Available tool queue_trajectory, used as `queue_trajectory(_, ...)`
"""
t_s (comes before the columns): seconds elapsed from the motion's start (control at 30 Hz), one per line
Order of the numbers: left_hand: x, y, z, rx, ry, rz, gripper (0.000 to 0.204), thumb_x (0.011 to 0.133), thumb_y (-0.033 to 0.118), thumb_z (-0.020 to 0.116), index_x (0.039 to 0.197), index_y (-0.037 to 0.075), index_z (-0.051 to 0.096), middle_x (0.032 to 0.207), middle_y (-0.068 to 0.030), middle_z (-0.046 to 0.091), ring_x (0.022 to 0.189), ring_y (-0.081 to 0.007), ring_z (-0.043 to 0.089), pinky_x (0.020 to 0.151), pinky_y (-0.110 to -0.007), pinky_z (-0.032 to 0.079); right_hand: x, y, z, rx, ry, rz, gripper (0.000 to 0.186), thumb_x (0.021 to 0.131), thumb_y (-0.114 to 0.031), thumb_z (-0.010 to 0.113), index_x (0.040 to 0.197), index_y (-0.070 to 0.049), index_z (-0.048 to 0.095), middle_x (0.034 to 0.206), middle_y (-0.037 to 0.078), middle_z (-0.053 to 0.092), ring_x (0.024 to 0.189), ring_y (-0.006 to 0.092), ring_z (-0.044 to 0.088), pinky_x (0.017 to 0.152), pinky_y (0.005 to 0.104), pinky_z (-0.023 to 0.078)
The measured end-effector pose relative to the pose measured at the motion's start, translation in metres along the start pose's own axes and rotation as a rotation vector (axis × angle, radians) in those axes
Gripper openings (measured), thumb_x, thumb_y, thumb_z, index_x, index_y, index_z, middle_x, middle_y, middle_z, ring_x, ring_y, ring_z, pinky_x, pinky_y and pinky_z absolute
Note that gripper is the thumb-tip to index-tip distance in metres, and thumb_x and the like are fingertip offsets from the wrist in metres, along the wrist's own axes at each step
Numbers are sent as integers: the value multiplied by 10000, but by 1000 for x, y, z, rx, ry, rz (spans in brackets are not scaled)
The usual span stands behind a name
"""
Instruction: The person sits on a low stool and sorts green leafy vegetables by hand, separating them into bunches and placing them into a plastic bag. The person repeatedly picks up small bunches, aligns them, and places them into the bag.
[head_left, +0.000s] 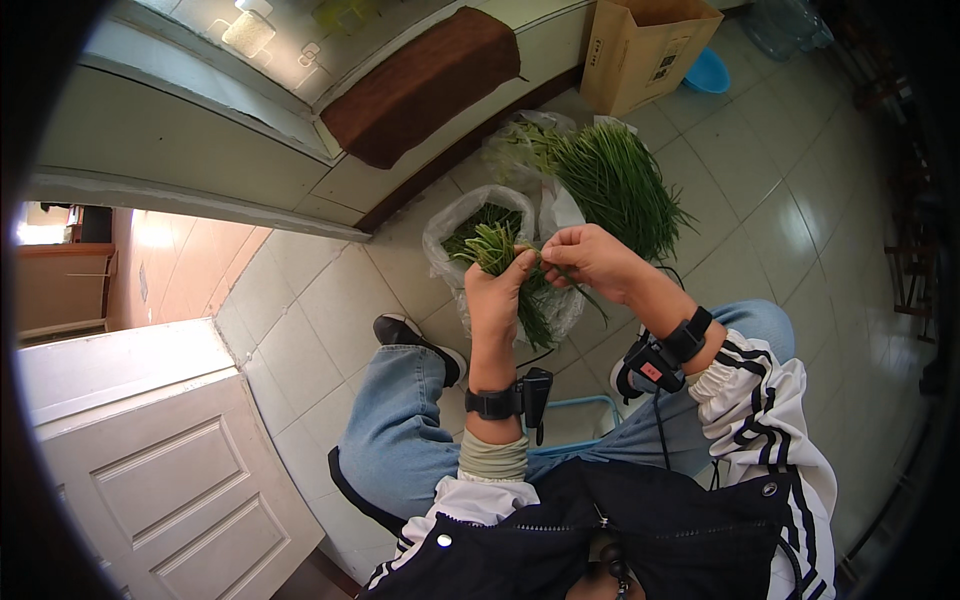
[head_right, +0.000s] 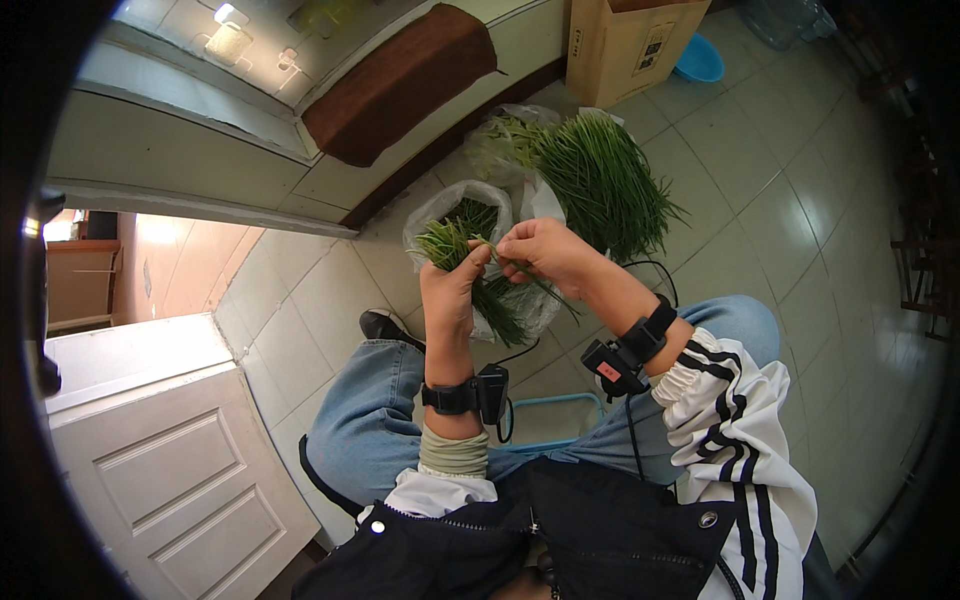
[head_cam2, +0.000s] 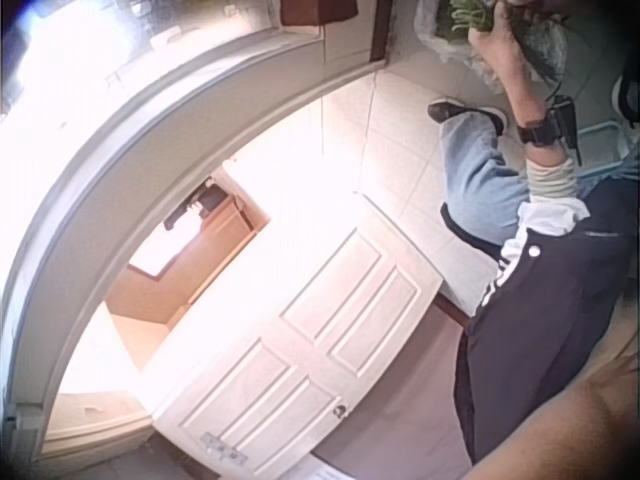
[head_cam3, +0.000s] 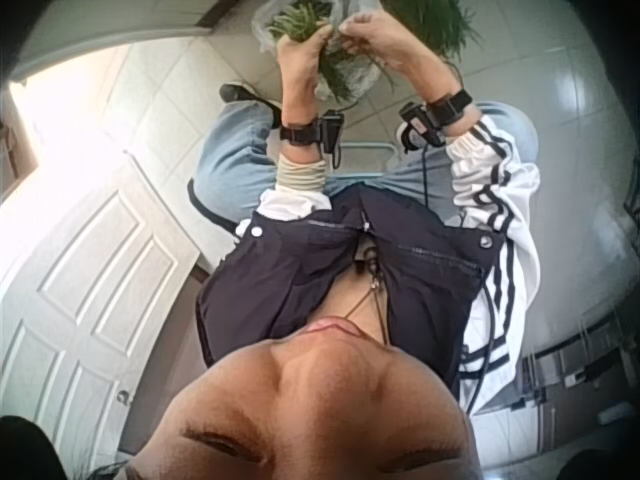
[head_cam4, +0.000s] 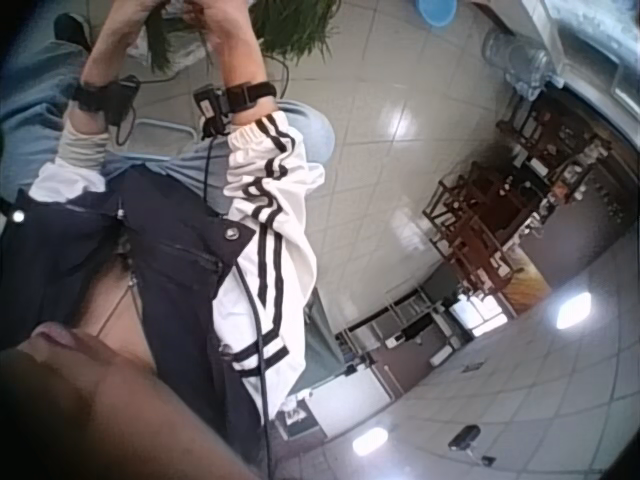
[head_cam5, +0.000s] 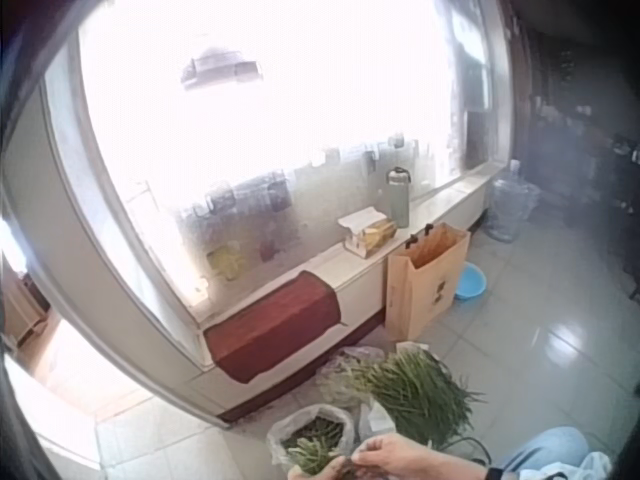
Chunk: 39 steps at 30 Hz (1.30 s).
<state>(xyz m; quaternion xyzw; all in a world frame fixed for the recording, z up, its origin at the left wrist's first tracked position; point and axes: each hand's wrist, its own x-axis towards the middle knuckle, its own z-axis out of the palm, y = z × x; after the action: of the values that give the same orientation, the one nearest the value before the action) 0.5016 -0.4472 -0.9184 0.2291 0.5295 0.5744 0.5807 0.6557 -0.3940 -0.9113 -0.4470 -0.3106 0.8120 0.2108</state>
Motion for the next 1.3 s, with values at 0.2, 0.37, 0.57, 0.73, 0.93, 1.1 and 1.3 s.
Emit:
queue_trajectory(0.2,-5,0,4,10,-21,22,141,770,29,696,892,5,630,782,-4,607,660,-88,528,593,-219,412,-3,1,0,3,-15,-28,120,855,-145,599,831,-30,572,764,34,599,670,102,564,604,233,482)
queue_trajectory(0.37,-6,5,0,135,-88,7,135,771,30,694,888,9,631,780,6,605,665,-84,529,605,-217,417,-5,0,-4,-120,-24,-32,121,850,-147,595,808,-35,578,738,24,590,629,98,520,547,234,422)
queue_trajectory(0.57,-5,5,-4,223,-89,23,134,771,35,694,885,1,632,771,10,596,675,-82,524,619,-225,421,-6,0,-8,-159,-3,33,121,846,-142,588,787,-36,581,726,18,584,608,91,503,521,232,400)
queue_trajectory(0.73,-1,13,-18,155,50,57,140,773,46,695,880,-16,630,738,0,584,648,-89,510,593,-227,402,-7,-1,-8,-158,2,33,119,858,-138,593,810,-30,578,725,20,566,598,82,491,512,215,381)
queue_trajectory(0.93,-3,12,-20,114,54,30,138,773,48,696,878,-10,629,733,-7,583,630,-92,507,579,-226,397,-7,0,-1,-105,-15,0,112,856,-139,588,805,-40,577,717,9,569,618,91,514,542,222,412)
queue_trajectory(1.1,-7,4,-10,-7,29,8,144,775,37,694,896,0,625,768,-20,602,657,-100,532,594,-224,417,-4,3,7,-40,-30,-97,106,865,-135,586,841,-33,568,730,12,568,630,94,524,568,232,439)
queue_trajectory(1.3,-11,1,-4,-79,27,-7,136,783,27,682,903,-6,626,794,-26,614,673,-108,545,606,-225,427,-1,8,16,-124,32,-178,118,868,-128,583,859,-11,566,732,24,570,640,99,538,569,240,465)
